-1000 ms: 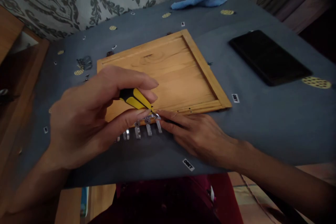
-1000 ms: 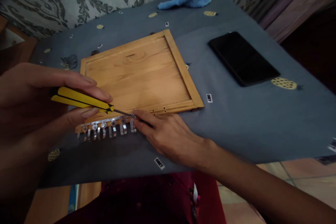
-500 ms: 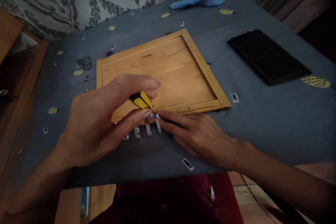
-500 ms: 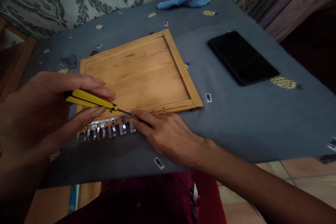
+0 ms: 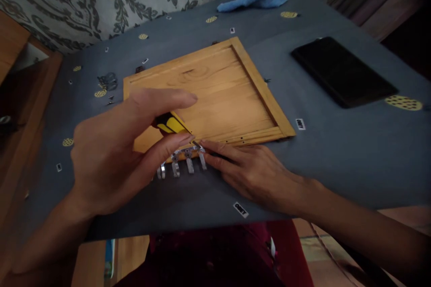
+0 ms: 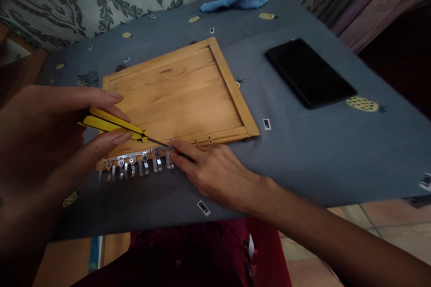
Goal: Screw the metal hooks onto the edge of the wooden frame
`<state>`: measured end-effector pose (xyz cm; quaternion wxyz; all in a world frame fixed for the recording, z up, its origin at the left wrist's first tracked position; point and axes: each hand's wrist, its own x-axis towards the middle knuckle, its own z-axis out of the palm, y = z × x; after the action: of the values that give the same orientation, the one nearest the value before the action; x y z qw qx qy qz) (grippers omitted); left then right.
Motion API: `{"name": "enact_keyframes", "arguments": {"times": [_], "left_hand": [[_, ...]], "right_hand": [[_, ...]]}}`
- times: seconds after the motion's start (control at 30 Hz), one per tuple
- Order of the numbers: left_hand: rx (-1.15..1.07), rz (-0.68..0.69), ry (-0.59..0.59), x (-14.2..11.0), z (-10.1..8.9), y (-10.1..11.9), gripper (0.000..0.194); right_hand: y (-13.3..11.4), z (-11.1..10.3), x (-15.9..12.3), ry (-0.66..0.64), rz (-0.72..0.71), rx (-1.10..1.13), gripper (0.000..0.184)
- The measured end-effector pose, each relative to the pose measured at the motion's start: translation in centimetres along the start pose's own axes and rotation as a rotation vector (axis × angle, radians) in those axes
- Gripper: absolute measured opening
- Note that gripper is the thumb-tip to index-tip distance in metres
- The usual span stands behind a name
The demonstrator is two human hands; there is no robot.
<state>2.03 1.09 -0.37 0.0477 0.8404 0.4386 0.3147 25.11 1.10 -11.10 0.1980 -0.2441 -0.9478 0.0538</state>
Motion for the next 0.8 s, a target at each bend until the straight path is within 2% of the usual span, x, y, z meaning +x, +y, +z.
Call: {"name": "enact_keyframes", "arguments": {"times": [0.13,0.27,0.37,0.47,0.53,0.63,0.73,0.8], "left_hand": [[-0.104,0.020,-0.009,0.1,-0.6,-0.3,0.040],[-0.238,-0.022,-0.067,0.3,-0.2,0.3,0.033],[-0.506,-0.196,-0.057,0.6,0.9,1.2,0.020],[-0.853,-0.353,0.027,1.0,2.2,1.9,0.008],[-1.014,-0.400,0.072,1.3,2.9,2.3,0.006],[-1.089,-0.438,0.082,2.0,3.6,2.8,0.011],[-1.107,-0.398,0.023,3.0,3.9,2.9,0.019],[-1.111,-0.366,-0.118,3.7,3.9,2.5,0.014]], "right_hand": [[0.0,-0.1,0.0,0.009,-0.004,0.003,0.042],[-0.1,-0.1,0.1,0.040,-0.015,0.003,0.042],[0.0,0.0,0.1,0.057,-0.018,0.006,0.043],[0.0,0.1,0.1,0.048,-0.011,-0.008,0.043],[-0.1,0.0,0.1,0.036,-0.004,-0.020,0.042],[-0.1,-0.1,0.1,0.017,0.006,-0.025,0.042],[-0.2,-0.1,0.3,0.016,0.007,-0.021,0.042],[-0.2,-0.2,0.3,0.024,0.006,-0.024,0.041]]}}
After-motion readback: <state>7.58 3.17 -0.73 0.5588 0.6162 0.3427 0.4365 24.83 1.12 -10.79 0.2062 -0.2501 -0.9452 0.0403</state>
